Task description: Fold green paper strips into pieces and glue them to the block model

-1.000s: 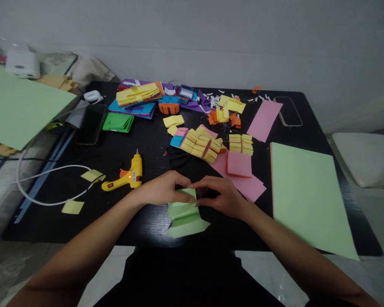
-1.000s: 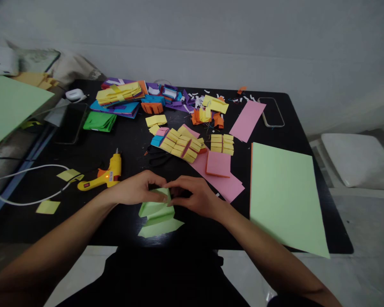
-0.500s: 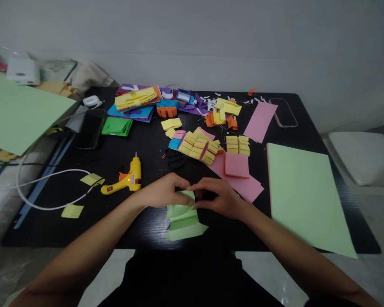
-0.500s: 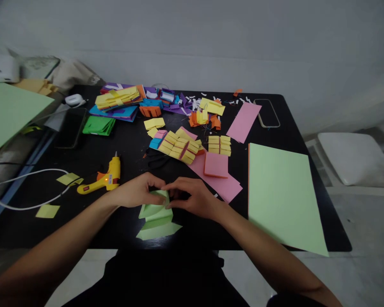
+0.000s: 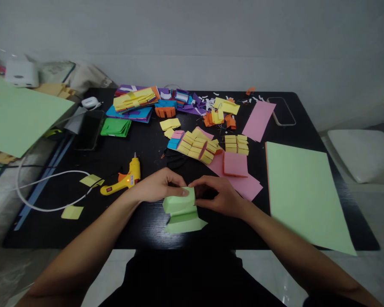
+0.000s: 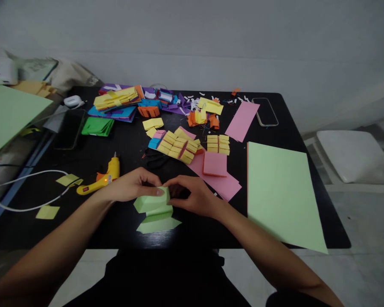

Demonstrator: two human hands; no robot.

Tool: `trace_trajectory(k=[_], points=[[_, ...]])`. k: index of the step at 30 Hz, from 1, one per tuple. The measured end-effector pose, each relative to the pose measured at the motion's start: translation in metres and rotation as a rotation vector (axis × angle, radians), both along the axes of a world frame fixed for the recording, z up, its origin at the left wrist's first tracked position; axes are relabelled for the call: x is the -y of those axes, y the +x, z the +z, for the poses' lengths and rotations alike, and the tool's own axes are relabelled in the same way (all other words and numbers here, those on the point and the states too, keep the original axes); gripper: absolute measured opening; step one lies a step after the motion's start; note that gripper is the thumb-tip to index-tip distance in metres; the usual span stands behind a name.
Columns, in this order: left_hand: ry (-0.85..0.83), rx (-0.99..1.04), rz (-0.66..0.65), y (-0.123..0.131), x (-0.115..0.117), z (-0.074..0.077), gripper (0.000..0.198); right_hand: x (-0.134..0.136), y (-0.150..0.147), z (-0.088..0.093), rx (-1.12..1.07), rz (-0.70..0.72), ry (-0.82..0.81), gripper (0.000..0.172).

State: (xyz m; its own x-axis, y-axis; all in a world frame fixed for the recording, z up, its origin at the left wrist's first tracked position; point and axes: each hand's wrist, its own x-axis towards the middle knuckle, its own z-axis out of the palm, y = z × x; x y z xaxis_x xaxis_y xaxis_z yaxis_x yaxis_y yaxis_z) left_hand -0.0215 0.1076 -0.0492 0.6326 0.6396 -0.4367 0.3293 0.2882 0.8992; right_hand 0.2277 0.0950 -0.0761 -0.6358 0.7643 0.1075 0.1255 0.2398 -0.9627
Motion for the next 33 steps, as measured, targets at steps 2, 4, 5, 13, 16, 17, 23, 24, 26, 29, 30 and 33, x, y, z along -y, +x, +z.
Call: trace_trajectory(k=[2, 4, 5, 13, 16, 17, 23, 24, 26, 29, 30, 33], points=[[-0.001, 0.004, 0.013, -0.001, 0.0, -0.001, 0.028, 0.0, 0.0, -0.001, 0.002, -0.01, -0.009, 0.034], [0.017, 0.011, 0.032, -0.001, 0.0, -0.001, 0.027, 0.0, 0.001, -0.002, -0.003, -0.025, -0.015, 0.035], [0.029, 0.014, 0.048, -0.001, -0.001, -0.001, 0.027, 0.0, 0.001, -0.002, -0.009, -0.034, -0.017, 0.035], [0.056, 0.006, 0.11, -0.002, -0.002, 0.0, 0.025, -0.001, 0.0, -0.001, -0.006, -0.05, -0.05, 0.037], [0.061, -0.011, 0.114, -0.002, -0.001, -0.001, 0.027, -0.001, 0.0, 0.0, 0.01, -0.044, -0.044, 0.038], [0.059, -0.014, 0.116, -0.001, -0.001, -0.001, 0.027, -0.001, 0.0, 0.0, 0.008, -0.045, -0.04, 0.037], [0.068, 0.006, 0.07, 0.0, -0.001, 0.001, 0.025, 0.0, 0.0, -0.002, 0.003, -0.049, -0.064, 0.036], [0.066, 0.012, 0.066, 0.0, -0.001, 0.001, 0.024, 0.0, 0.0, -0.002, -0.004, -0.044, -0.068, 0.036], [0.064, 0.02, 0.071, 0.0, -0.001, 0.001, 0.024, 0.0, -0.001, 0.0, -0.028, -0.025, -0.081, 0.043], [0.092, 0.016, 0.092, 0.001, -0.001, -0.001, 0.023, 0.001, -0.001, 0.003, -0.039, 0.018, -0.067, 0.052], [0.105, 0.012, 0.097, 0.001, 0.0, -0.002, 0.022, 0.002, -0.001, 0.005, -0.028, 0.026, -0.045, 0.052], [0.126, 0.006, 0.081, 0.003, 0.001, -0.003, 0.025, 0.001, -0.001, 0.008, 0.04, 0.022, 0.028, 0.035]])
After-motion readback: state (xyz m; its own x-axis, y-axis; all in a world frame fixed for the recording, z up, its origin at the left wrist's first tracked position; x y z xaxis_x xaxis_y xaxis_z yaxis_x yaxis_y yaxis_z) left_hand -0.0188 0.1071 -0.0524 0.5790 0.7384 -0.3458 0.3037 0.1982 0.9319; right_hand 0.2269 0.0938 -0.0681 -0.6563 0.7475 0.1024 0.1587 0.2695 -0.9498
